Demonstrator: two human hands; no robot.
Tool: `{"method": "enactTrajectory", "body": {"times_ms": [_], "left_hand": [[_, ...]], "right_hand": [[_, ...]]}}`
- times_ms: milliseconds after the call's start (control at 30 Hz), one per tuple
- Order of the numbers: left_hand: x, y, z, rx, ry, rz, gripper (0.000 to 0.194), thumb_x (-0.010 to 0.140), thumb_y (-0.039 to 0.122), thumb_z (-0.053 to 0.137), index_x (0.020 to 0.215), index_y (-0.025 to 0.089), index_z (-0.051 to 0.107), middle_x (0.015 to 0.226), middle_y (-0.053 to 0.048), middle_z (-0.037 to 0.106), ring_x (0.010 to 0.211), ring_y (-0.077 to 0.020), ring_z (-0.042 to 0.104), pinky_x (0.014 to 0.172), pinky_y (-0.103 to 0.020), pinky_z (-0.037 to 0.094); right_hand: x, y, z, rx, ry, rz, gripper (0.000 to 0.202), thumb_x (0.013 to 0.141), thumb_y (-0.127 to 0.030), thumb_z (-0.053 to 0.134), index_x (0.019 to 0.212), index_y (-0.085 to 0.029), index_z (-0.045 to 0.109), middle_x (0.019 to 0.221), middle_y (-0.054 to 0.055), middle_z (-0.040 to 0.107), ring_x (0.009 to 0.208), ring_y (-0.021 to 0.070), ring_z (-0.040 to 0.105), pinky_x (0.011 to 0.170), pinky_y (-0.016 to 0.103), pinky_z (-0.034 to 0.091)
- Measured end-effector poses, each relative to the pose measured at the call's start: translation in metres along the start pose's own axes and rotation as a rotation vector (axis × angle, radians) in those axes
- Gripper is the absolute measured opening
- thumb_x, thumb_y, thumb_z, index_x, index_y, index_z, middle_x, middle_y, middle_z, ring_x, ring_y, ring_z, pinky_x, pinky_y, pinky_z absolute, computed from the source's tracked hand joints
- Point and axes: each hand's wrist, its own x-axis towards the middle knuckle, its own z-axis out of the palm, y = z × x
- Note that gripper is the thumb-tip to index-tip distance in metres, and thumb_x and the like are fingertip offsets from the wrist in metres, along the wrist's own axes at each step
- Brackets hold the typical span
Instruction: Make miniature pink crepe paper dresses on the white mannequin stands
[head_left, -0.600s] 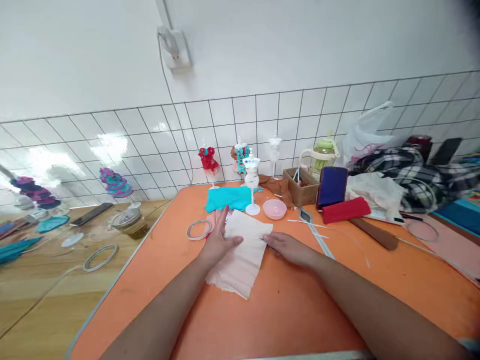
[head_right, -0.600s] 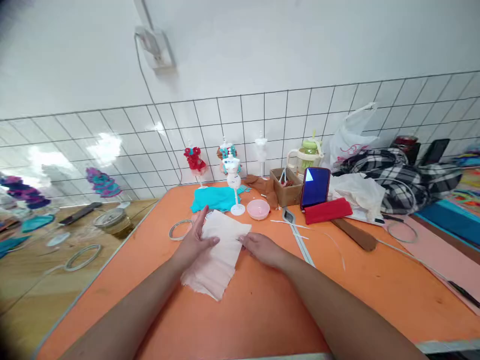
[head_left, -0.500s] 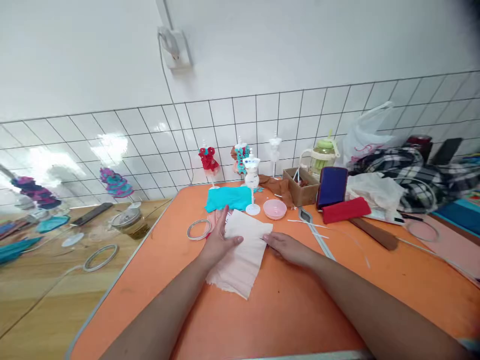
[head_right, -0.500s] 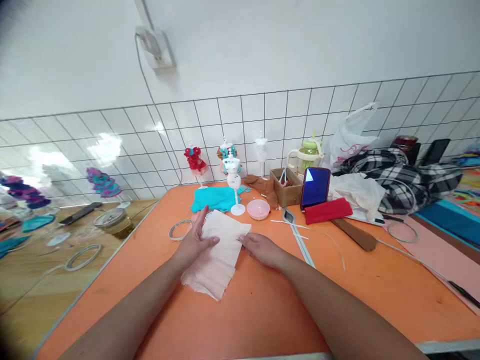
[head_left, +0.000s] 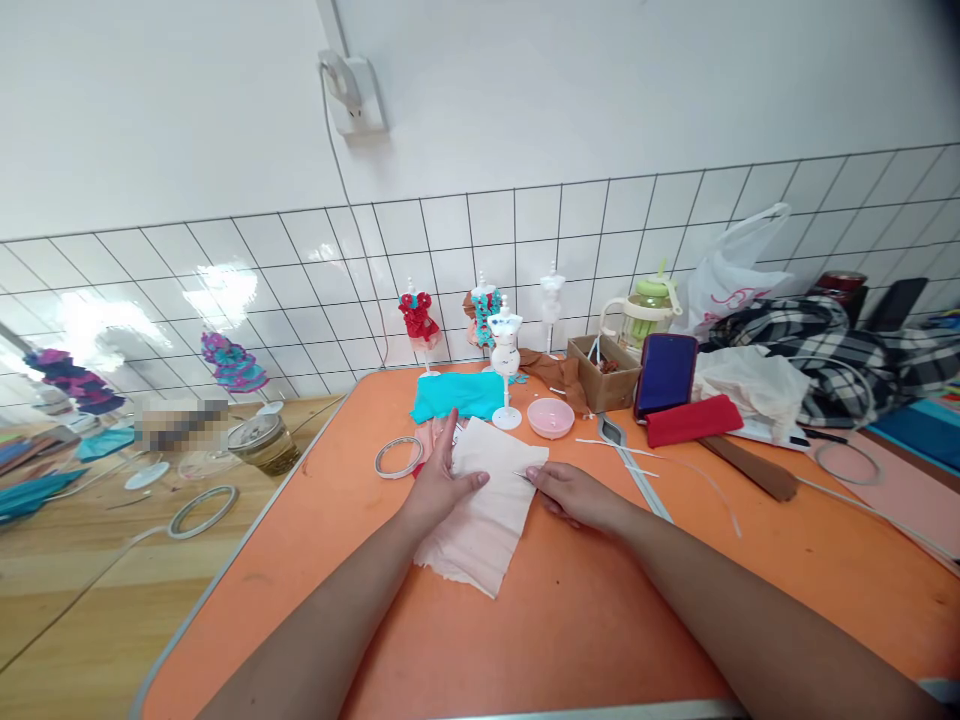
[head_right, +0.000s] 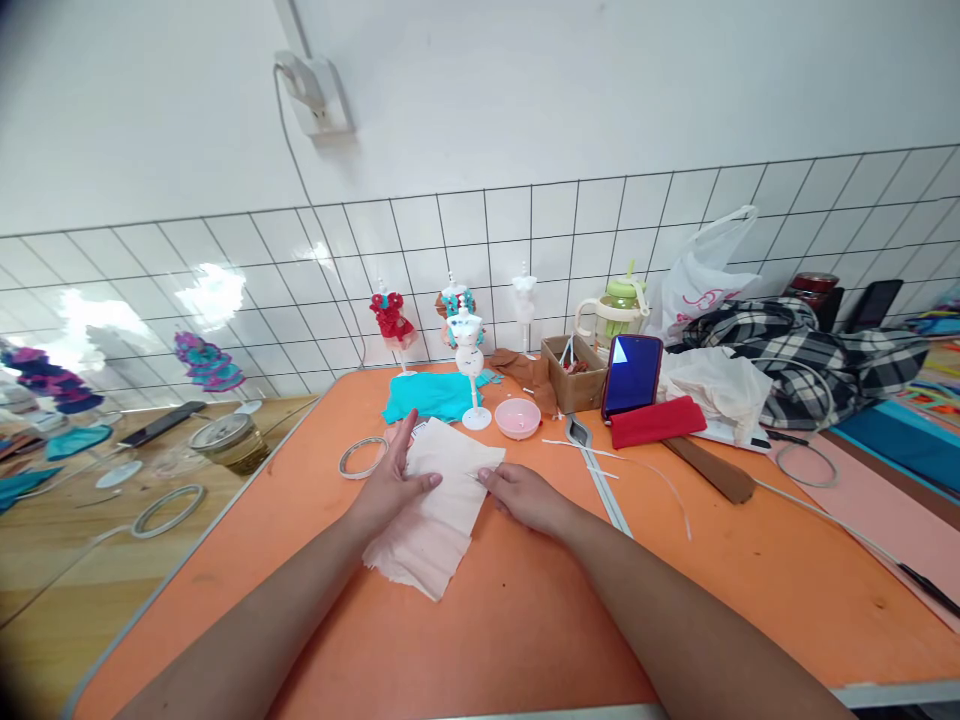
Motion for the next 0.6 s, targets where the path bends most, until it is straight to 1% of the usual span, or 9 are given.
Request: {"method": "enactTrajectory", "body": {"times_ms": [100,200,300,433,500,600], "left_hand": [[-0.0012,0.0032,0.0031,-0.001,-0.01,0.013,0.102,0.07,0.027,0.073,0.148,0.035,0.007,0.157,0.0,0.01,0.143,-0.0258,0.006,0.113,-0.037,0.022],[-0.0014,0.004,0.0043,0.002,-0.011,0.015,0.102,0.071,0.028,0.073,0.148,0.035,0.006,0.157,-0.001,0.01,0.143,-0.0261,0.008,0.113,-0.037,0.023],[-0.0016,0.0032,0.0041,0.029,-0.004,0.014,0.101,0.071,0.028,0.073,0.148,0.035,0.007,0.157,-0.001,0.012,0.143,-0.0255,0.006,0.114,-0.038,0.02],[-0.0022,0.0028,0.0039,0.052,0.012,-0.01,0.102,0.07,0.03,0.074,0.148,0.035,0.009,0.156,-0.003,0.013,0.143,-0.0281,0.007,0.115,-0.042,0.016],[-0.0024,0.0034,0.004,0.042,0.007,-0.015,0.103,0.07,0.031,0.074,0.148,0.035,0.007,0.157,-0.003,0.011,0.143,-0.0287,0.009,0.114,-0.042,0.018],[-0.0023,0.0045,0.0043,0.006,-0.012,-0.004,0.104,0.071,0.032,0.074,0.148,0.035,0.004,0.157,-0.002,0.008,0.143,-0.0276,0.01,0.112,-0.04,0.025]], "right_hand": [[0.0018,0.002,-0.0001,-0.033,0.006,-0.031,0.049,0.083,-0.066,0.041,0.068,-0.019,0.044,0.054,-0.006,0.039,0.043,0.0069,0.029,0.042,0.021,0.022],[0.0032,0.0034,-0.0011,-0.036,-0.005,-0.075,0.05,0.083,-0.066,0.043,0.075,-0.018,0.053,0.054,-0.006,0.035,0.047,0.0082,0.029,0.044,0.022,0.02],[0.0036,0.0031,-0.0027,-0.05,0.001,-0.087,0.049,0.082,-0.064,0.044,0.078,-0.017,0.056,0.056,-0.006,0.032,0.05,0.0088,0.027,0.046,0.022,0.019],[0.0034,0.0015,-0.0045,-0.09,0.042,-0.102,0.047,0.082,-0.062,0.047,0.072,-0.017,0.054,0.056,-0.006,0.031,0.052,0.0088,0.027,0.048,0.022,0.02],[0.0028,0.001,-0.0045,-0.084,0.033,-0.083,0.047,0.082,-0.062,0.047,0.071,-0.017,0.052,0.056,-0.006,0.033,0.051,0.0084,0.028,0.047,0.022,0.02],[0.0009,0.0001,-0.003,-0.059,-0.009,-0.043,0.046,0.083,-0.062,0.046,0.078,-0.017,0.056,0.054,-0.006,0.035,0.047,0.0079,0.029,0.045,0.021,0.02]]}}
